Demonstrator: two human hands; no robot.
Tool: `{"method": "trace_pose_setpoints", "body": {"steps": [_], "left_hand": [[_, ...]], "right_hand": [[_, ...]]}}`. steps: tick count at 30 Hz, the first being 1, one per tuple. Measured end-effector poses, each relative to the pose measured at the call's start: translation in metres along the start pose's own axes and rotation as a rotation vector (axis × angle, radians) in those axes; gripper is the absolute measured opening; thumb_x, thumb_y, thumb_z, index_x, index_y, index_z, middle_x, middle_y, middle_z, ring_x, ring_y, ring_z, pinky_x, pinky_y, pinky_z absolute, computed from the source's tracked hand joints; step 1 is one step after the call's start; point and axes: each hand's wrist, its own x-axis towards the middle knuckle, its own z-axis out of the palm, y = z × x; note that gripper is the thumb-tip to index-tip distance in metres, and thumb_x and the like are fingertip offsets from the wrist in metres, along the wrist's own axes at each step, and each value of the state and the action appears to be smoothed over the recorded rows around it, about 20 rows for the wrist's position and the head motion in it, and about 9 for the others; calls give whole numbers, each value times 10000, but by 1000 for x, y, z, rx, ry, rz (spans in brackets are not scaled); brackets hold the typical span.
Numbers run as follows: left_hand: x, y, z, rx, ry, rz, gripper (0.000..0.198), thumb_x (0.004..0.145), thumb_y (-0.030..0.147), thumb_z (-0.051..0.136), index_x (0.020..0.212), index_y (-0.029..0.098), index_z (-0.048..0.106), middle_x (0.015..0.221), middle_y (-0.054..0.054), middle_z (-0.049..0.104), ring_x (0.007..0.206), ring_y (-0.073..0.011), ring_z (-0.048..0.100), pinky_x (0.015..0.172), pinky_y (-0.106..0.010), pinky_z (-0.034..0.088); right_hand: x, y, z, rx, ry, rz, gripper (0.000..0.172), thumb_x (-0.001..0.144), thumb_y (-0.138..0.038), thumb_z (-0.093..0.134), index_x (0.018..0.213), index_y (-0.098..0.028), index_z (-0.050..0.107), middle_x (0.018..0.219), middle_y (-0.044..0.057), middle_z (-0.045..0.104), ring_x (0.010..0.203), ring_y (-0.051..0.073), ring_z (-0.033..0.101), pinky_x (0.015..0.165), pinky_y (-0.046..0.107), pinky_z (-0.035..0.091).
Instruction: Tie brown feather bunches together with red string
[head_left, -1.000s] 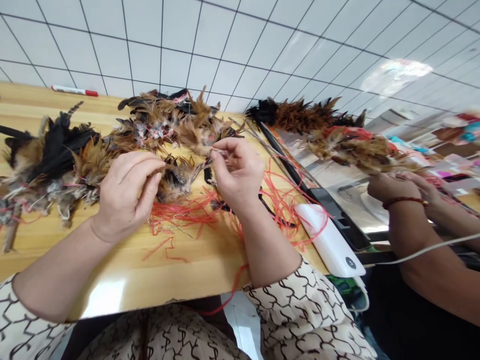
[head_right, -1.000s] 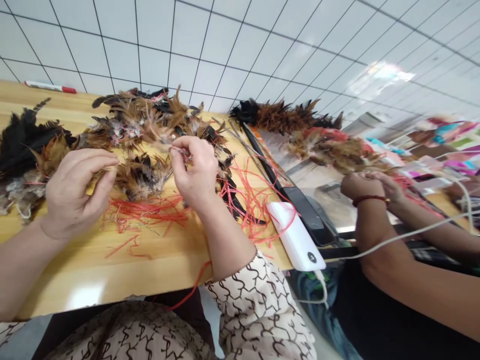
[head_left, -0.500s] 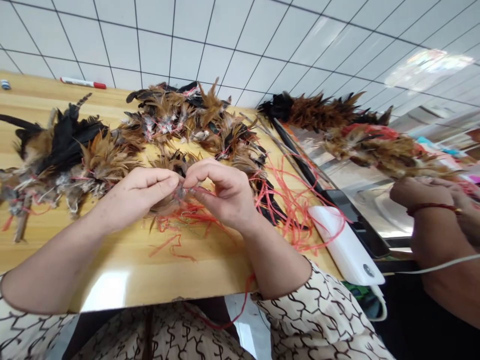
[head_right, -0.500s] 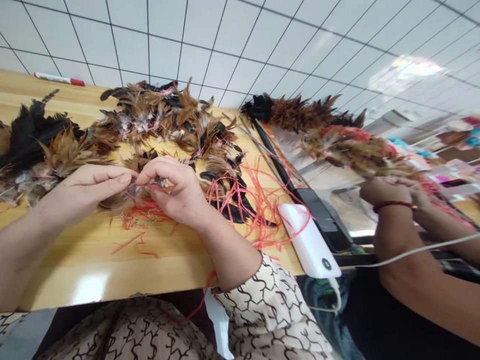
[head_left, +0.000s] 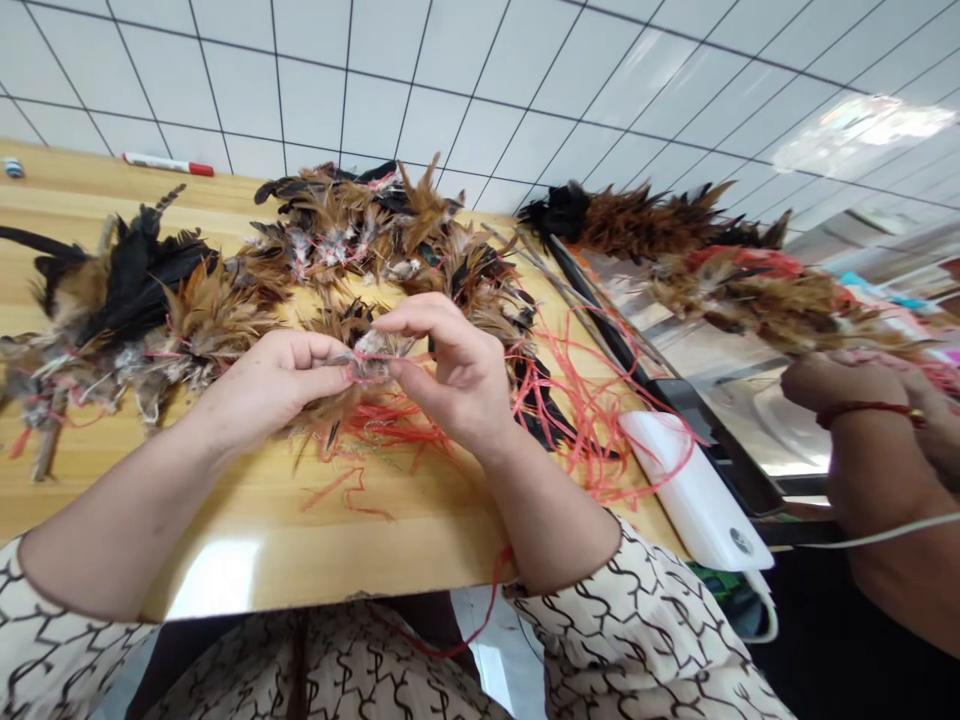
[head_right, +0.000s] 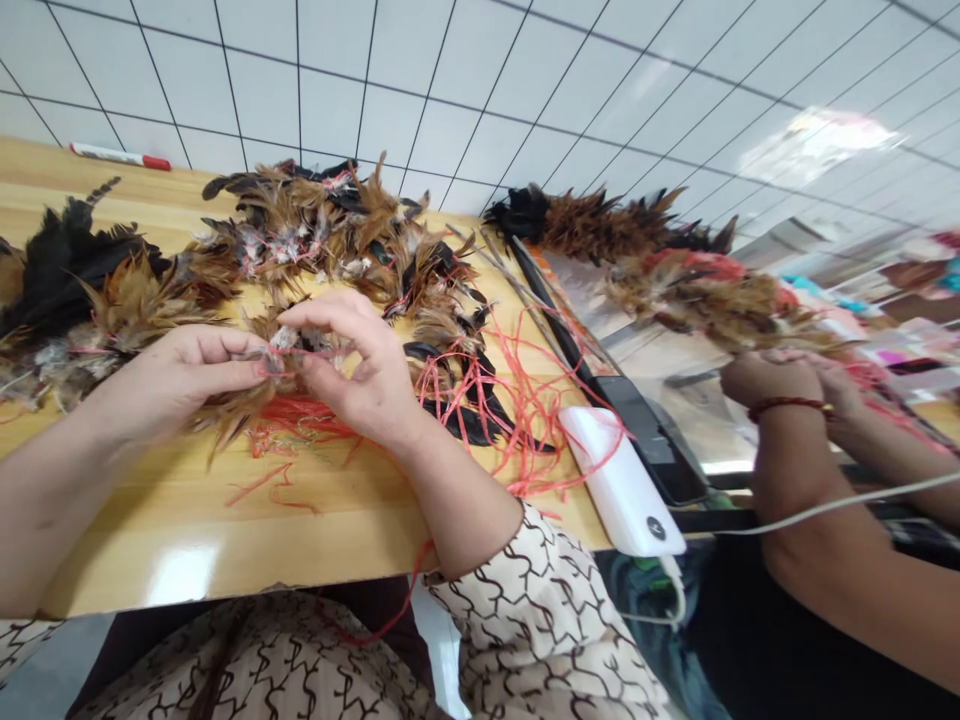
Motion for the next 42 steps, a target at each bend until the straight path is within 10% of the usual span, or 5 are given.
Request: {"method": "trace_pose_setpoints", "body": {"steps": [9, 42], "left_hand": [[-2, -1, 12, 268, 285, 283, 119, 697, 213, 626, 585, 173, 621, 546, 25, 559, 504, -86, 441, 475, -207, 350], [8, -11, 6, 108, 282, 209, 225, 774, 262, 613, 576, 185, 541, 516, 40, 489, 455, -82, 376, 457, -223, 298]], "right_hand": [[-6, -5, 5, -410, -39, -202, 113, 838, -320, 639, 832, -211, 612, 809, 20, 549, 808, 178, 504, 778, 381, 358], [-7, -8, 17, -328, -134, -20, 136, 857, -153, 482, 732, -204, 504, 680, -7, 561, 682, 138, 488, 713, 330, 348]]}}
